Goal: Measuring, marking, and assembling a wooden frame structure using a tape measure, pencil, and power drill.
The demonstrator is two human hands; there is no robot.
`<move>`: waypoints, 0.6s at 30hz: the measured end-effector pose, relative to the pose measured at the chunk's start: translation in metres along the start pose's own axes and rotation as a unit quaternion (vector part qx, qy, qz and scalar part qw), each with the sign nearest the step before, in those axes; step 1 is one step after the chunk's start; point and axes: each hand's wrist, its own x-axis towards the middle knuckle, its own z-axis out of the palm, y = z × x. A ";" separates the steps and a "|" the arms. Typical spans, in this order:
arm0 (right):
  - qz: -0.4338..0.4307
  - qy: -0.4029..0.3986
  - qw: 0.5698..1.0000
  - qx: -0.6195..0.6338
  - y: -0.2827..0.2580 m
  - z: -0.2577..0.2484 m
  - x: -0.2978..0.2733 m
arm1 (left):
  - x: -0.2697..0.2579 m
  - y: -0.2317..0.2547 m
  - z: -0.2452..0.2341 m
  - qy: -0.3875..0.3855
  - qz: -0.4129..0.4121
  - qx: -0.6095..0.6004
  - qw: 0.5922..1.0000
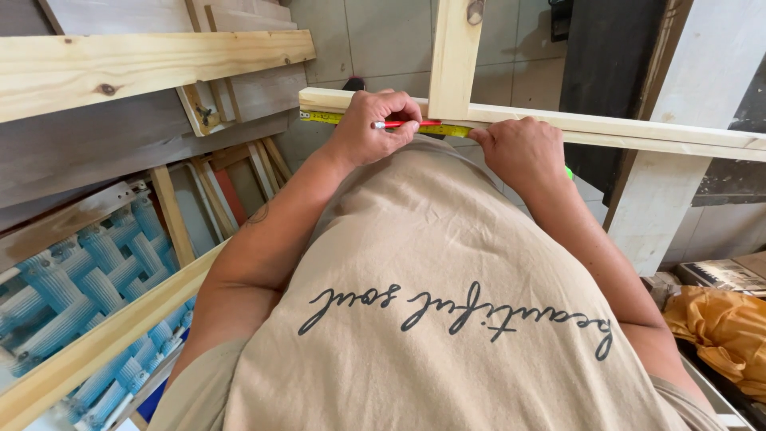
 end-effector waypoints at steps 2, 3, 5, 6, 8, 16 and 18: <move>0.000 -0.003 1.000 0.002 -0.001 -0.001 -0.001 | -0.001 0.000 -0.001 -0.002 0.003 0.011 1.000; 0.000 -0.004 1.000 0.002 -0.001 0.000 0.000 | -0.001 -0.002 0.000 -0.002 0.002 0.011 1.000; -0.002 -0.002 1.000 -0.004 0.000 0.001 0.000 | -0.002 -0.004 0.001 -0.002 -0.004 0.015 1.000; -0.002 -0.002 1.000 -0.004 0.000 0.002 0.000 | -0.002 -0.003 0.001 -0.002 -0.005 0.015 1.000; -0.001 0.000 1.000 0.000 0.000 0.002 0.001 | -0.002 -0.002 0.001 -0.003 -0.007 0.011 1.000; -0.001 0.001 1.000 0.013 -0.002 0.000 0.000 | -0.002 -0.003 0.001 0.006 0.013 0.016 1.000; 0.001 0.000 1.000 0.014 0.000 0.001 0.000 | -0.001 -0.003 0.002 0.004 0.017 0.019 1.000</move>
